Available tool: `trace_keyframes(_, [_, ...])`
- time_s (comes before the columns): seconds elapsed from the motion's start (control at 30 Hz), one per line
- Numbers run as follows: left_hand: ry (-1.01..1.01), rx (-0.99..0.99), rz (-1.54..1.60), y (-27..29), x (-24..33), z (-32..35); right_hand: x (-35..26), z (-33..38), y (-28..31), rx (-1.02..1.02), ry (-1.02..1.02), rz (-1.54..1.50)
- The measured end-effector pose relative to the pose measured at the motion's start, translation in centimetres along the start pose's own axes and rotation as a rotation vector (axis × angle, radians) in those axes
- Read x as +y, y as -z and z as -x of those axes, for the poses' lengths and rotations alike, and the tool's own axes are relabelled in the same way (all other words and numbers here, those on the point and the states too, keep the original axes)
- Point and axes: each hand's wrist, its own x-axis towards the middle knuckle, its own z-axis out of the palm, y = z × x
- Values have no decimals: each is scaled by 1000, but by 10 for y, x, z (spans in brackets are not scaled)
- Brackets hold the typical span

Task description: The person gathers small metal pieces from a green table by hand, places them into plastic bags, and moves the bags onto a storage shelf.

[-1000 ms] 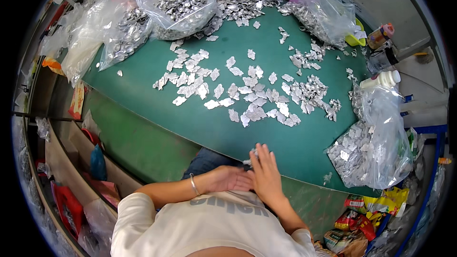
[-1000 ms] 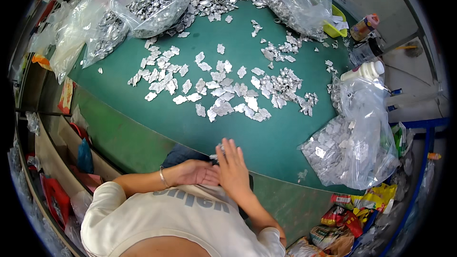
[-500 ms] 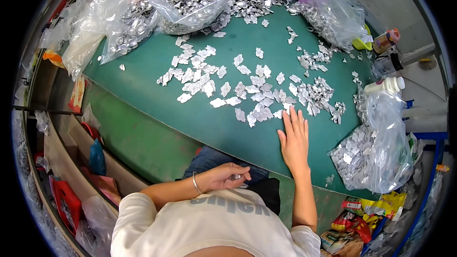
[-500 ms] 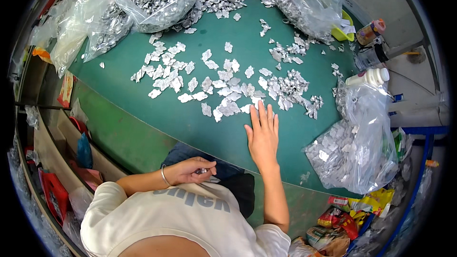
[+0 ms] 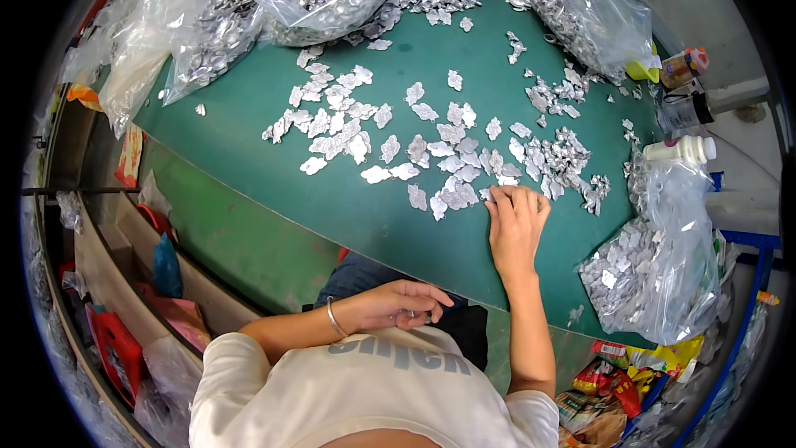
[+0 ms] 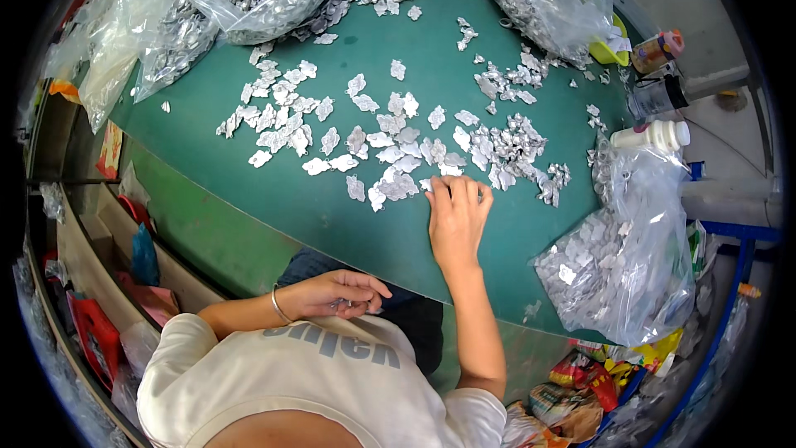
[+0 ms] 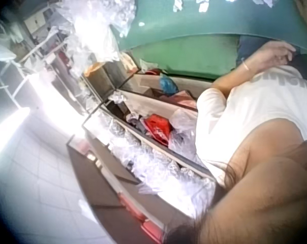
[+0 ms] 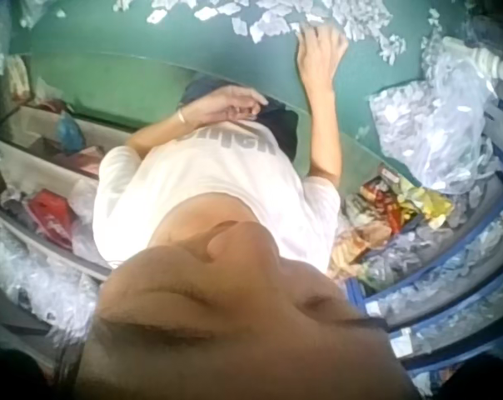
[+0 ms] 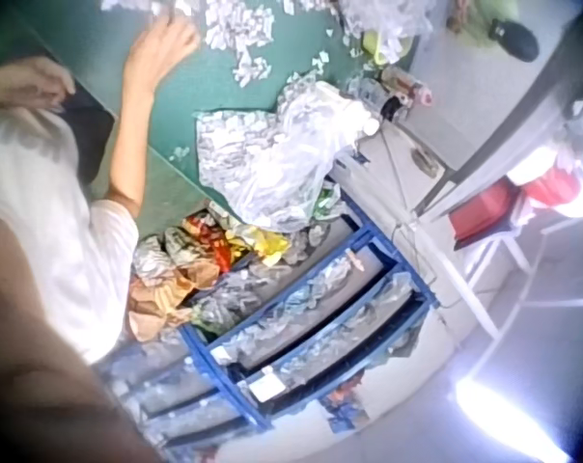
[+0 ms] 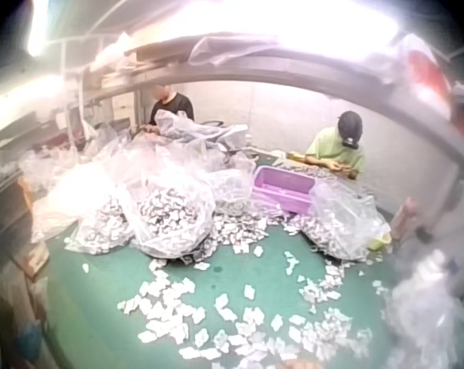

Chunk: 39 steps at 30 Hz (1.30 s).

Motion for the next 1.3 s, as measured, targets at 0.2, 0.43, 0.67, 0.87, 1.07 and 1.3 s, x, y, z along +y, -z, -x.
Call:
trace_keyframes(0.2, [-101,47,-48,-16,12,7,-12,3,11,79,-305,-444])
trace_keyframes(0.43, [-734,477,-434,-56,53,5,-63,7,44,-160,-636,-1255])
trace_keyframes(0.67, [-725,499,-403,-70,57,1,-79,9,57,-117,-574,-1187])
trace_keyframes(0.87, [-694,451,-352,-70,58,5,-79,12,62,-136,-612,-1297])
trace_keyframes(1.07, [-702,448,-357,-72,58,5,-81,11,64,-121,-617,-1333])
trace_keyframes(1.3, [-709,406,-316,-71,60,4,-84,8,70,-135,-597,-1279])
